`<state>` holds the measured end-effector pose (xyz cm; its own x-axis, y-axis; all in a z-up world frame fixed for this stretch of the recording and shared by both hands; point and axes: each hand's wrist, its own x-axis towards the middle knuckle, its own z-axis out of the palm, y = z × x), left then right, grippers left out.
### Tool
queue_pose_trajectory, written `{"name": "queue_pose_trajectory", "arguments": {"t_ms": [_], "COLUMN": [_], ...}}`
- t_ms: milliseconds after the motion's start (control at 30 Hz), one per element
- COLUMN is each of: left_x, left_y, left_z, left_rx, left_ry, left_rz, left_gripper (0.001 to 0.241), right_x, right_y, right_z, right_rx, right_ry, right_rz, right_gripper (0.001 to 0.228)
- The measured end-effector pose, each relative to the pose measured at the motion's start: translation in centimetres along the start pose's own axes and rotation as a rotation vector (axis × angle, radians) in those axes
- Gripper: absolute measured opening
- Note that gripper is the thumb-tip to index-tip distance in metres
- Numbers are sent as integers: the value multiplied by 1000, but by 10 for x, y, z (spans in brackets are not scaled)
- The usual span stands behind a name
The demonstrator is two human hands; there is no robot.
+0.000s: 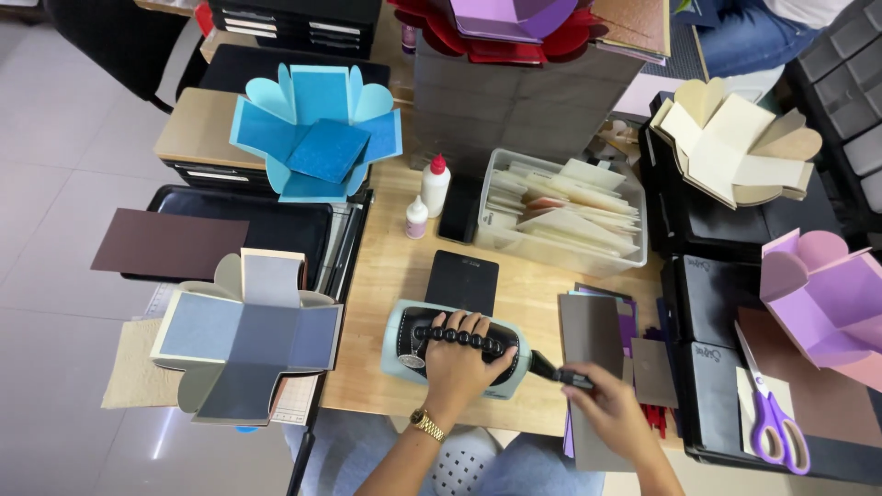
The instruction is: Creating embossed paper elements for a craft project using scissors and a manual embossing machine
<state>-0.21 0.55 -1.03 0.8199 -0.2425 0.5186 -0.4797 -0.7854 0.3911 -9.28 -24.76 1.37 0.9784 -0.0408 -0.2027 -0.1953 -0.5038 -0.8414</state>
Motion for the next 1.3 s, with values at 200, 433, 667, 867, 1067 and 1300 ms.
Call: {"name": "queue_pose_trajectory", "arguments": {"t_ms": [200,433,667,867,1067,1300], "left_x": [-1,0,1,3,7,10], "left_y": [0,0,-1,-2,-1,-1], "left_z": [2,1,3,3,0,-5], "left_rx": [19,29,44,23,53,35], "left_ry": [15,46,77,39,96,68], "left_rz": [9,26,41,38,56,35], "left_gripper": [53,54,52,53,51,51], "right_x": [63,75,58,26,78,118], "right_y": [-18,-23,-9,-46,-27,87], "right_z": [-11,-7,-18,-18,17,83], "right_rx": [-116,71,416,115,-379,-249], "right_ry": [21,20,427,280,299,125], "right_rz": [-1,29,138,-213,-444,-95], "right_gripper": [40,42,21,36,25,20]}}
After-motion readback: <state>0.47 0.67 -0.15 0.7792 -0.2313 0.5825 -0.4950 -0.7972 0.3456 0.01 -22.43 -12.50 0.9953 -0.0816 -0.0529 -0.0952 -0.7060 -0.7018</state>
